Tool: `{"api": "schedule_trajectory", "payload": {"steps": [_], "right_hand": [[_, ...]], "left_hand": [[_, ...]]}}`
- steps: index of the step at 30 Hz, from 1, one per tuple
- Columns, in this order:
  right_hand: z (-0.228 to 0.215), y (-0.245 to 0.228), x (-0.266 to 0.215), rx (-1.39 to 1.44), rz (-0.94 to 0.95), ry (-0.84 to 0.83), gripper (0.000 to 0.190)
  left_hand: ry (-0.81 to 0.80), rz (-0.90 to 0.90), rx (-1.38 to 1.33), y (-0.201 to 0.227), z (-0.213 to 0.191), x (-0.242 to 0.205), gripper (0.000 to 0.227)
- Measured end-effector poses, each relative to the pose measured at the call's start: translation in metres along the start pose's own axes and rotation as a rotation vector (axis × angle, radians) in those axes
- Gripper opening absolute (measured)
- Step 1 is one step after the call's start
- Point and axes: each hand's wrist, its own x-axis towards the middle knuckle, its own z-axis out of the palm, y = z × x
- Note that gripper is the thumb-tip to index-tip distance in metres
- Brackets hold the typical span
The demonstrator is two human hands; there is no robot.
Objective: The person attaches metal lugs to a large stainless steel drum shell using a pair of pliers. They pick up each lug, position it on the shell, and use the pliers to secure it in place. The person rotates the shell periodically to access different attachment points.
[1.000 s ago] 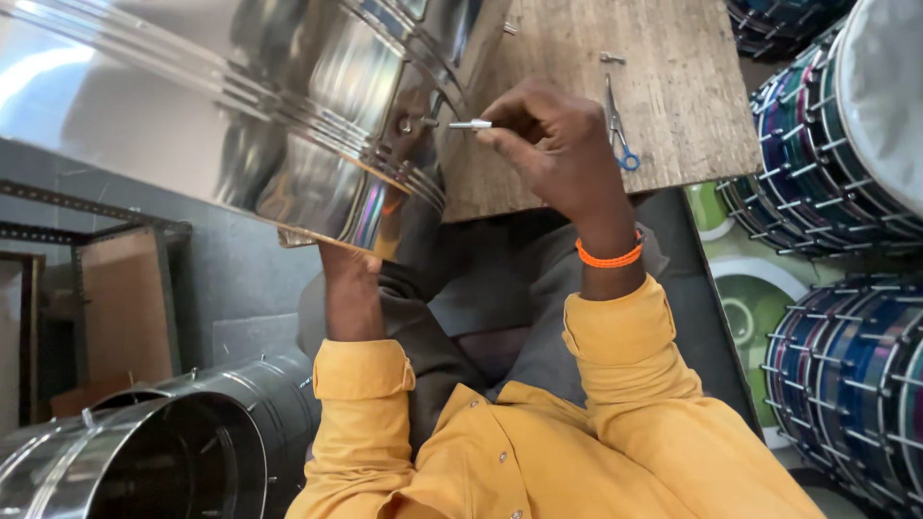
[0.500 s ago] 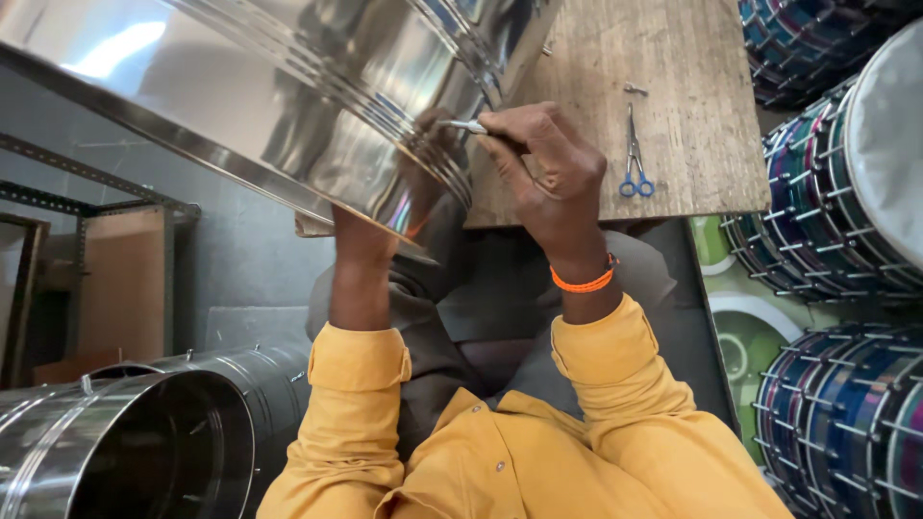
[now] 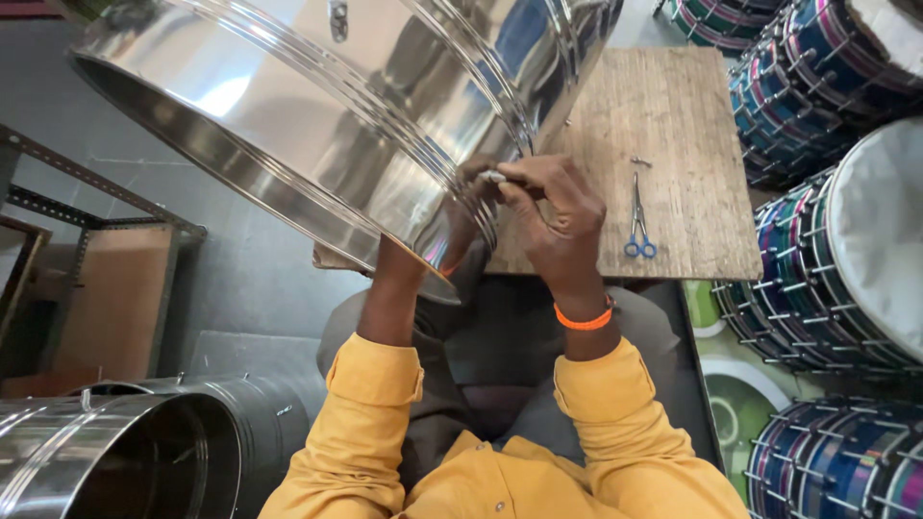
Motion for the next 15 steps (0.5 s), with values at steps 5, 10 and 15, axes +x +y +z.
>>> {"api": "schedule_trajectory", "payload": {"steps": [5, 10, 15], "right_hand": [[-0.012, -0.011, 0.014, -0.2, -0.093, -0.121, 0.02], [-0.018, -0.023, 0.018, -0.321, -0.083, -0.177, 0.018], [-0.008, -0.018, 0.011, -0.275, -0.064, -0.086, 0.017]], "left_hand": [[-0.197, -0.16, -0.366, -0.02, 0.027, 0.011, 0.021], [-0.347, -0.104, 0.046, 0.039, 0.027, 0.03, 0.02], [-0.241, -0.094, -0.131, 0.109, 0.015, 0.042, 0.021]]}}
